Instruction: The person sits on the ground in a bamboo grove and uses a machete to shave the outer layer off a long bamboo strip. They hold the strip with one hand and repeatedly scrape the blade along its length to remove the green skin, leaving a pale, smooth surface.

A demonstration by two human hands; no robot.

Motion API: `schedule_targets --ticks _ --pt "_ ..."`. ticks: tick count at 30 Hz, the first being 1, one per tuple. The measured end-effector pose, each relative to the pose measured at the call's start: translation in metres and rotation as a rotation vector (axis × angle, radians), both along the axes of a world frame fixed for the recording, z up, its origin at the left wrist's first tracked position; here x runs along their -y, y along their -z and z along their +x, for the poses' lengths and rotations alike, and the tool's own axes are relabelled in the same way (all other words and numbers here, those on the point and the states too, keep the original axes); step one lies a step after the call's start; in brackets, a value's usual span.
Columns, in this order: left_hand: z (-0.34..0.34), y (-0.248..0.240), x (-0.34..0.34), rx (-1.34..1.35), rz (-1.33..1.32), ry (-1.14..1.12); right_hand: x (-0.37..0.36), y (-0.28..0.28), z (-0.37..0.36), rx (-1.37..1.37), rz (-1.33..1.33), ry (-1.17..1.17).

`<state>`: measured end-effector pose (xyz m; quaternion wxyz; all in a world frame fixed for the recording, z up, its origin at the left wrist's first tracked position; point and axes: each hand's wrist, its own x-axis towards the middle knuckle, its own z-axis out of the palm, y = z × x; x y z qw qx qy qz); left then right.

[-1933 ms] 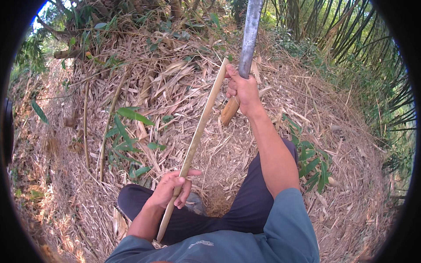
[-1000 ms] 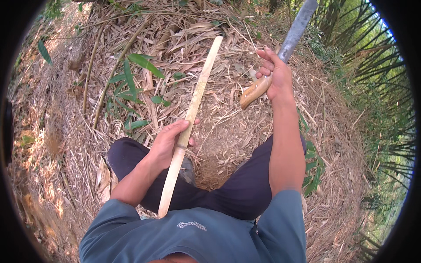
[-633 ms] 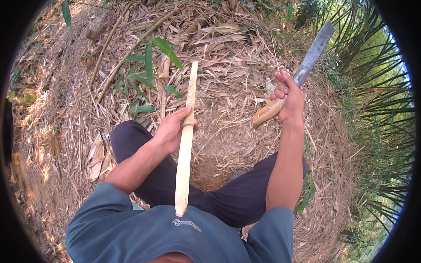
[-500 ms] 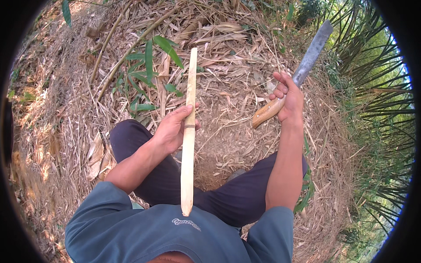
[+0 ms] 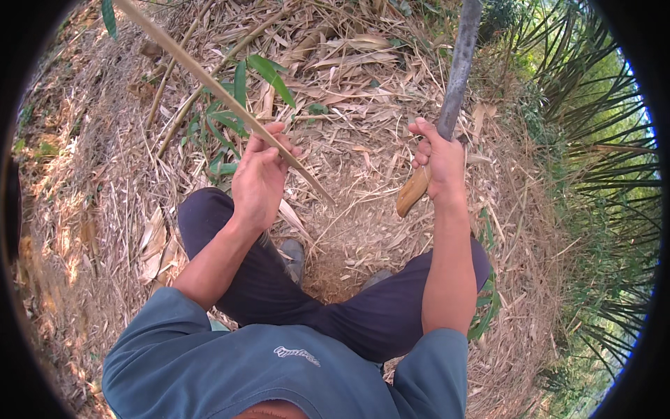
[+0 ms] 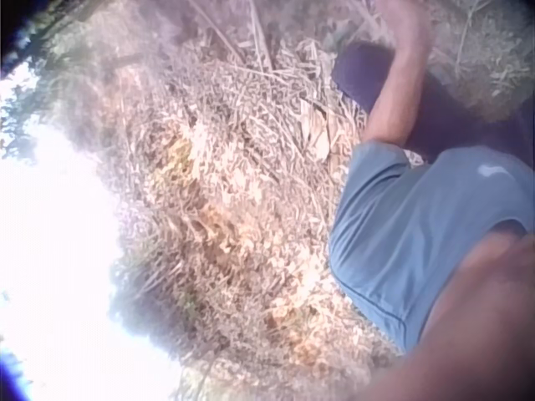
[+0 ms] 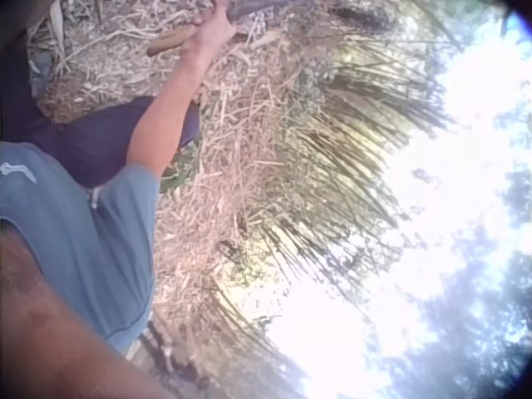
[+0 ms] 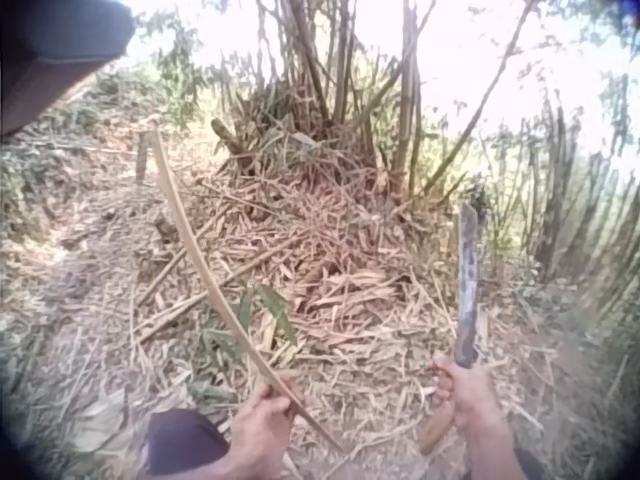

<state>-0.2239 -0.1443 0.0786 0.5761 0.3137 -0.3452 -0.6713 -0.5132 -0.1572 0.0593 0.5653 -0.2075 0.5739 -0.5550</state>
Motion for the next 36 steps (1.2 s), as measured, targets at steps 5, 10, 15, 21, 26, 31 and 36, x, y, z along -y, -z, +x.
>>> schedule_targets --ticks 5,10,15,21,26,31,36 --pt "-0.006 0.013 0.0 -0.033 -0.148 -0.029 -0.001 0.005 0.012 -0.098 0.02 -0.069" --pt "-0.015 0.058 0.007 0.1 -0.052 -0.001 -0.004 0.004 0.011 -0.137 0.014 -0.085" --pt "-0.02 0.084 0.002 0.252 0.035 0.042 -0.006 0.004 0.007 -0.103 -0.022 -0.066" --pt "-0.023 0.07 0.0 0.428 -0.057 0.108 -0.014 0.003 0.002 -0.141 -0.062 -0.059" --pt "-0.004 0.02 0.017 0.244 -0.345 -0.012 -0.029 0.025 0.011 -0.349 -0.011 -0.051" --pt "0.012 -0.039 0.009 0.279 -0.452 -0.255 -0.07 0.026 0.056 -0.575 0.012 -0.235" --pt "0.034 -0.043 -0.008 0.165 -0.404 -0.218 -0.124 0.073 0.112 -0.496 0.087 -0.329"
